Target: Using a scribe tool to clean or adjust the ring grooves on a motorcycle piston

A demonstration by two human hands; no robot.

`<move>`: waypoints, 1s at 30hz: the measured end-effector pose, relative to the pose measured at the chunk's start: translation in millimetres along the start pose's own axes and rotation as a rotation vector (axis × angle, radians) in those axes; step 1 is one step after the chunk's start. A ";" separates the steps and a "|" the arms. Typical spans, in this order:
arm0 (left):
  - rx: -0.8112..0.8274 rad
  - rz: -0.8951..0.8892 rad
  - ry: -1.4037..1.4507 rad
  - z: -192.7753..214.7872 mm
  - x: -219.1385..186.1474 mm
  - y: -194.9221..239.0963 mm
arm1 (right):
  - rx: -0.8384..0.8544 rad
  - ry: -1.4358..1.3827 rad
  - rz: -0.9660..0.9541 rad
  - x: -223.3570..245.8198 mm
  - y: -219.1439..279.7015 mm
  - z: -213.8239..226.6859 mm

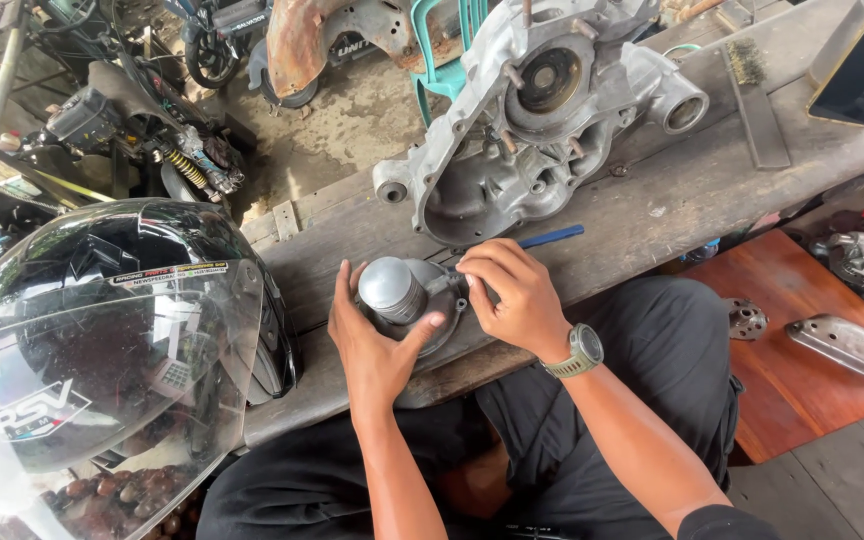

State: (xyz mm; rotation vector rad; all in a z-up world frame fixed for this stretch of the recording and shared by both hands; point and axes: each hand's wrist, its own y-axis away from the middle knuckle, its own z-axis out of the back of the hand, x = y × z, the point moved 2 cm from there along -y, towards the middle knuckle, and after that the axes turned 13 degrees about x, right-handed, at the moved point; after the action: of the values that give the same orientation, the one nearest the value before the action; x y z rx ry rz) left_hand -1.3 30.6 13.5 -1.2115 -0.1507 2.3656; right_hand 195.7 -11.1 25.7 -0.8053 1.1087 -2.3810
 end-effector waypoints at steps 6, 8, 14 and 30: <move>-0.097 -0.088 0.153 0.3 -10.4 -11.5 | -0.084 -0.056 0.012 -4.9 2.5 -0.1; -0.107 -0.093 0.175 -5.4 -3.0 -11.7 | -0.107 -0.081 0.020 -4.0 3.0 0.7; -0.106 -0.084 0.212 -5.2 1.8 -7.8 | -0.181 -0.175 0.053 9.9 -11.4 4.1; -0.088 -0.130 0.099 -8.2 0.9 -1.8 | -0.118 -0.130 0.255 39.5 -34.1 -12.3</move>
State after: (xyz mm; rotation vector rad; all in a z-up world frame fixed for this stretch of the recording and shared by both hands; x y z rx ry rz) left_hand 5.4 31.7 8.5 -1.3155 -0.2945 2.2026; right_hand 154.2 -5.5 59.2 -0.7925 1.2283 -2.0413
